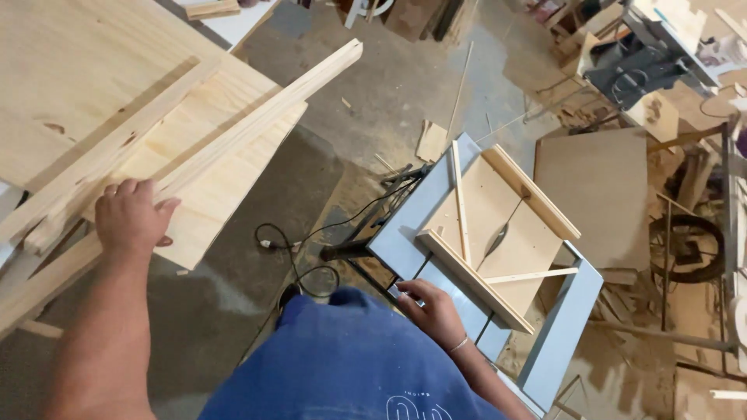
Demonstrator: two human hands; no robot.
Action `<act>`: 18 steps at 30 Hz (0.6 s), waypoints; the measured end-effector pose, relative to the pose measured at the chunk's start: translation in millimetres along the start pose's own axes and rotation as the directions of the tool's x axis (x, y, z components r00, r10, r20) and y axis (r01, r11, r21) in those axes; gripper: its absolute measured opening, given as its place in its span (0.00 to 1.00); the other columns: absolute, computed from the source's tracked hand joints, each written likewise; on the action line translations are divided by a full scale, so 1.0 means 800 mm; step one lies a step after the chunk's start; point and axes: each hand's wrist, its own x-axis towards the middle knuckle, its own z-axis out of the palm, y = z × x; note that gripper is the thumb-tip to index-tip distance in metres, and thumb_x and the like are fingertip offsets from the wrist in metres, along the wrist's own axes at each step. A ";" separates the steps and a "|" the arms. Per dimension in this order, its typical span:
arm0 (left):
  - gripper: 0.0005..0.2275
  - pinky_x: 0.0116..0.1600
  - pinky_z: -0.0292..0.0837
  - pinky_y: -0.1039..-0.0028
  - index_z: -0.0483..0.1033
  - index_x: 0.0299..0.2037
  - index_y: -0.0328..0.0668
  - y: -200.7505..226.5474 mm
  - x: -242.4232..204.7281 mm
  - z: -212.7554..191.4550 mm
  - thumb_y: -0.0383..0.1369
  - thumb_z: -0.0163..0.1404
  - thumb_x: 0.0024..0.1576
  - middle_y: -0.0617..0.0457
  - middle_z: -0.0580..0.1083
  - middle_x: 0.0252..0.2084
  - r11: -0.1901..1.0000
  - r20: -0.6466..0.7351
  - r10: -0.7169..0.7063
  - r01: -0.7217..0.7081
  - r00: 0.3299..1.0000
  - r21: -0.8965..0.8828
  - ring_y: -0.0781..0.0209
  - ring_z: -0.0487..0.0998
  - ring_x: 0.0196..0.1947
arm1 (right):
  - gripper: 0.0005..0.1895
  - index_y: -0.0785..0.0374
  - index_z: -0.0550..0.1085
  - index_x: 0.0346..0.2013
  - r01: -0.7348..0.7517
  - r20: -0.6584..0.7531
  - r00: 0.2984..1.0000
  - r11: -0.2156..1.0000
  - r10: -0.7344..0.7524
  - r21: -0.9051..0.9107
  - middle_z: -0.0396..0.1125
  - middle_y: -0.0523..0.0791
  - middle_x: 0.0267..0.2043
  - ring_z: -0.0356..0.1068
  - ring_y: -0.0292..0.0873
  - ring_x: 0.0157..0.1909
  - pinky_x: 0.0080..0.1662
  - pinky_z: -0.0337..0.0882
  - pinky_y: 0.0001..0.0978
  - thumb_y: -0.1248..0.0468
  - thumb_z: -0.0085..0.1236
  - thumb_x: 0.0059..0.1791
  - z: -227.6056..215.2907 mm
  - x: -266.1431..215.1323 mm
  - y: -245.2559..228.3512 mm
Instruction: The person is preparing to cut thin wood strips at an angle by carefully aligning them within a miter sled on a table saw.
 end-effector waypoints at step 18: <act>0.37 0.54 0.67 0.42 0.81 0.60 0.25 -0.125 -0.067 0.005 0.61 0.38 0.74 0.15 0.76 0.55 0.784 0.559 -0.441 0.605 0.702 -0.141 0.15 0.74 0.54 | 0.15 0.53 0.80 0.47 -0.060 -0.010 0.998 0.998 0.060 -0.026 0.78 0.39 0.46 0.79 0.40 0.38 0.41 0.79 0.34 0.51 0.56 0.52 0.013 -0.034 0.058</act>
